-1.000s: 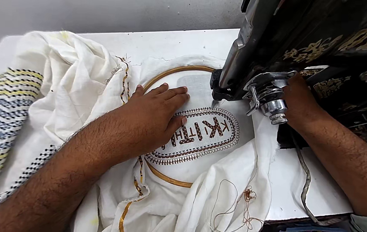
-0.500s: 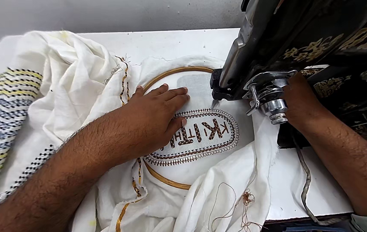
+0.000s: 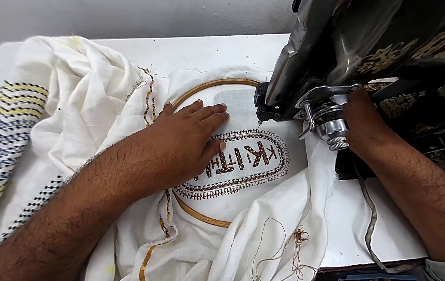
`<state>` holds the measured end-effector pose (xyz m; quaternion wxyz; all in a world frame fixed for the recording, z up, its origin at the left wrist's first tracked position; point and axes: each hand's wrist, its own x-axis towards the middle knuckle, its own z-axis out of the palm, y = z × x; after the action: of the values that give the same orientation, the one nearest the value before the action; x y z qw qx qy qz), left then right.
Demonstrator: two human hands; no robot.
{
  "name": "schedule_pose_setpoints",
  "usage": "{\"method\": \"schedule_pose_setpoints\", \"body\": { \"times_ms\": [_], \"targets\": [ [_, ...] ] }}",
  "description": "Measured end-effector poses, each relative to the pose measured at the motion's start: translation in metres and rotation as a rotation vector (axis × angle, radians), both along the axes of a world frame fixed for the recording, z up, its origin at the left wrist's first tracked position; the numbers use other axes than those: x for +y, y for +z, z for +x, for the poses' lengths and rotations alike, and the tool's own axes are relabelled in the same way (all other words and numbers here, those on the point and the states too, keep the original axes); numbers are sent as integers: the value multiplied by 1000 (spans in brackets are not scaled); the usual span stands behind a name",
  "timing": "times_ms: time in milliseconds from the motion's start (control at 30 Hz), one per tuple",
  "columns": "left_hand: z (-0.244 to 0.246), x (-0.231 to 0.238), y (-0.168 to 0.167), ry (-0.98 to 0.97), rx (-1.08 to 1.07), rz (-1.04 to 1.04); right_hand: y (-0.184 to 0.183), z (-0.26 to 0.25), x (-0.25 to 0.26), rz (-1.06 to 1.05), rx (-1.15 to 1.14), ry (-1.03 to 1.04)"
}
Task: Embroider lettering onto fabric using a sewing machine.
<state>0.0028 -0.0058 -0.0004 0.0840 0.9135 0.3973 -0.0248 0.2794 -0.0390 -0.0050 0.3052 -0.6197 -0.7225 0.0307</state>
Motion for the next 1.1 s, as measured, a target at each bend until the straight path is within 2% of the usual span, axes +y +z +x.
{"method": "schedule_pose_setpoints", "body": {
  "times_ms": [733,1100],
  "targets": [
    [-2,-3,2,-2,29,-3,7,-4,-5,-91,-28,-22],
    [-2,-1,0,-3,19,8,-4,1,-1,-2,-2,20]
  ]
}}
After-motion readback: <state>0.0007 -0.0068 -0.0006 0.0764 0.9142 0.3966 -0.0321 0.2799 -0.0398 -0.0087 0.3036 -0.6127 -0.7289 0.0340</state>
